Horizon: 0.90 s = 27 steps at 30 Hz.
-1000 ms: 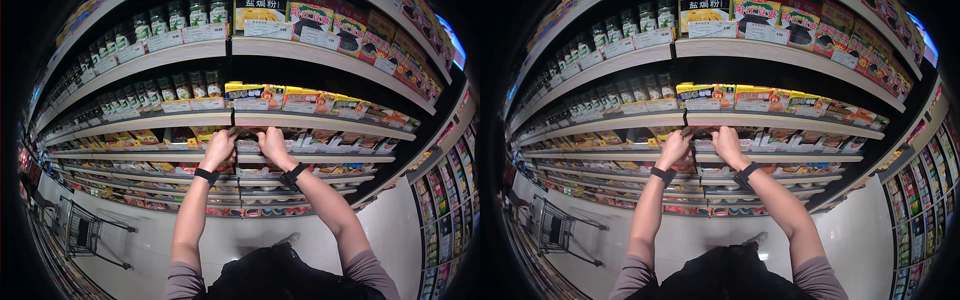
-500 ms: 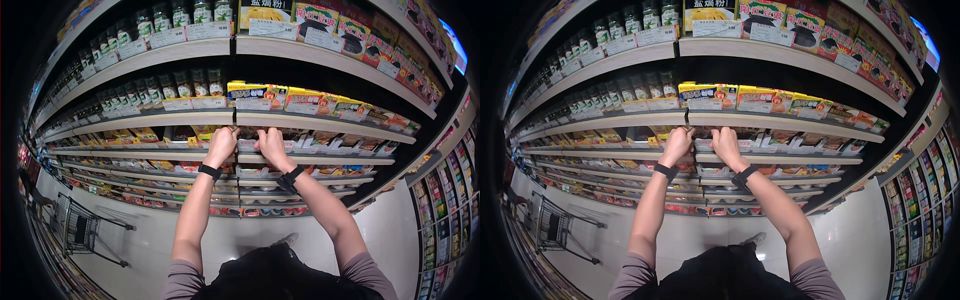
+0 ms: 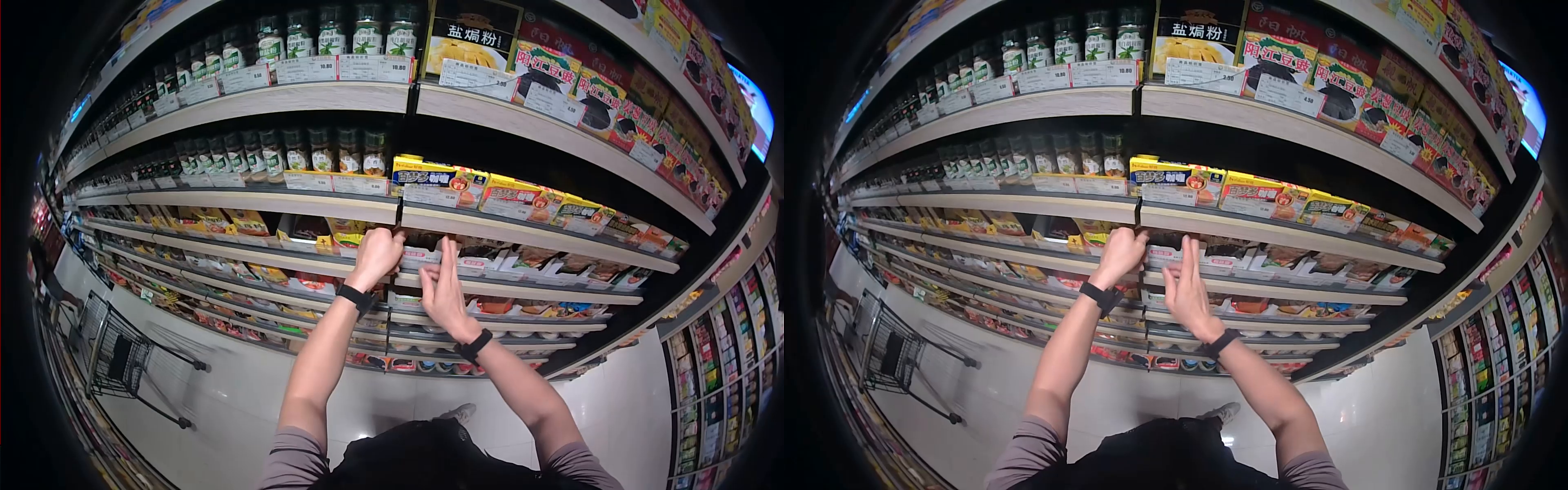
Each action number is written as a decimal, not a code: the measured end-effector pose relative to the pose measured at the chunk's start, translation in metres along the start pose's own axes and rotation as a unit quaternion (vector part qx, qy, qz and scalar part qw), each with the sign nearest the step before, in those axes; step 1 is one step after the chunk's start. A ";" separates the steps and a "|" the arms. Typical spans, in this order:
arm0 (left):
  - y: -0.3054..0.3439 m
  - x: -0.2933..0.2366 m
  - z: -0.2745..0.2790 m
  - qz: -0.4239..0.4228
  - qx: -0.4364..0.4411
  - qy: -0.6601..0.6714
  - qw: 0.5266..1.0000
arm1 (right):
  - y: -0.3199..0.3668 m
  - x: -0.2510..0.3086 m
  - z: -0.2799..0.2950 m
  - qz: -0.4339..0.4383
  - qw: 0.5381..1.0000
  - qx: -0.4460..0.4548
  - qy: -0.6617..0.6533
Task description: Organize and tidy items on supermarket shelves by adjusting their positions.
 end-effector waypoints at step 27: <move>0.201 0.092 -0.067 -0.015 0.032 0.310 0.950 | 0.104 -0.032 -0.008 -0.016 0.978 0.174 0.118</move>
Point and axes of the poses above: each hand's wrist, its own y-axis away from the middle knuckle, its own z-axis out of the back of the hand, x = y × z, the point moved 5 cm from there along -y, towards the middle knuckle, and after that the axes turned 8 degrees about -y, right-handed, at the moved point
